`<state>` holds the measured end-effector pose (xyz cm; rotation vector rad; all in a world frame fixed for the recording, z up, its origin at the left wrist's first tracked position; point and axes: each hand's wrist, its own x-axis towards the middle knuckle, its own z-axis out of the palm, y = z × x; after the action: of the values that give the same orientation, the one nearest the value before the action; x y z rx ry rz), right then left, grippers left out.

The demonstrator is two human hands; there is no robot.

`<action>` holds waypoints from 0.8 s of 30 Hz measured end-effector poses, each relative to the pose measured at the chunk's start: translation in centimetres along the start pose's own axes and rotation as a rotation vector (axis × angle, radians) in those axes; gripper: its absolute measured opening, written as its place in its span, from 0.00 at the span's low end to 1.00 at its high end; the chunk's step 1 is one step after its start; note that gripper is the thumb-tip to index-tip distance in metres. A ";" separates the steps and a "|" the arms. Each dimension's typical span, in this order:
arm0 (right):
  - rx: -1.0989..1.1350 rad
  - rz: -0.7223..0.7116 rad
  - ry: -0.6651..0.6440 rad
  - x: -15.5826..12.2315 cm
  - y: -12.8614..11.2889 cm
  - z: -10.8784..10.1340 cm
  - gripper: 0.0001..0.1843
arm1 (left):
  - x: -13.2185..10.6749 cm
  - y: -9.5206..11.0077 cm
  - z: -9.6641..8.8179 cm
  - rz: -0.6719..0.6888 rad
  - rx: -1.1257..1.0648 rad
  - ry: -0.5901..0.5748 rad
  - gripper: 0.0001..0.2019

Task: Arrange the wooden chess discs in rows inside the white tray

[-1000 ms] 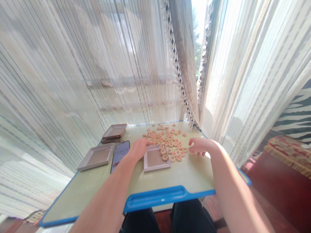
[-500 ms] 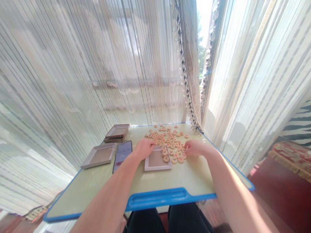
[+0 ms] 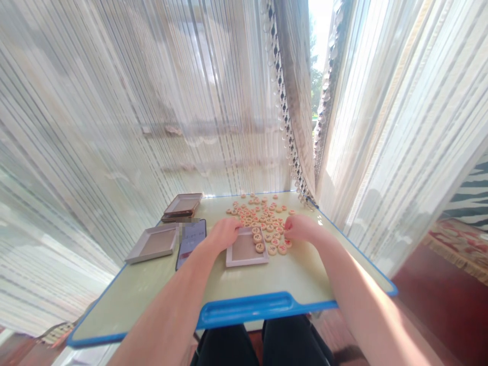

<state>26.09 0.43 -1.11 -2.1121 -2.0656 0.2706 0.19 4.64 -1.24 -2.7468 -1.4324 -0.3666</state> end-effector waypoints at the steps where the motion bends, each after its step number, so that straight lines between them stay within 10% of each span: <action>1: 0.042 -0.016 0.029 -0.2 -0.1 -0.2 0.11 | 0.0 0.0 0.0 -0.001 0.001 -0.001 0.15; 12: 0.323 -0.663 0.051 -3.7 -5.6 1.1 0.05 | -0.1 0.3 0.3 -0.025 0.025 -0.010 0.14; 24: 0.200 -0.688 0.091 -3.4 -5.2 2.0 0.06 | -0.1 0.7 -0.1 -0.038 0.001 -0.053 0.14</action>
<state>20.45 -2.87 -1.71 -1.1810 -2.4293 0.2553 0.62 4.14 -1.14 -2.7527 -1.4978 -0.2960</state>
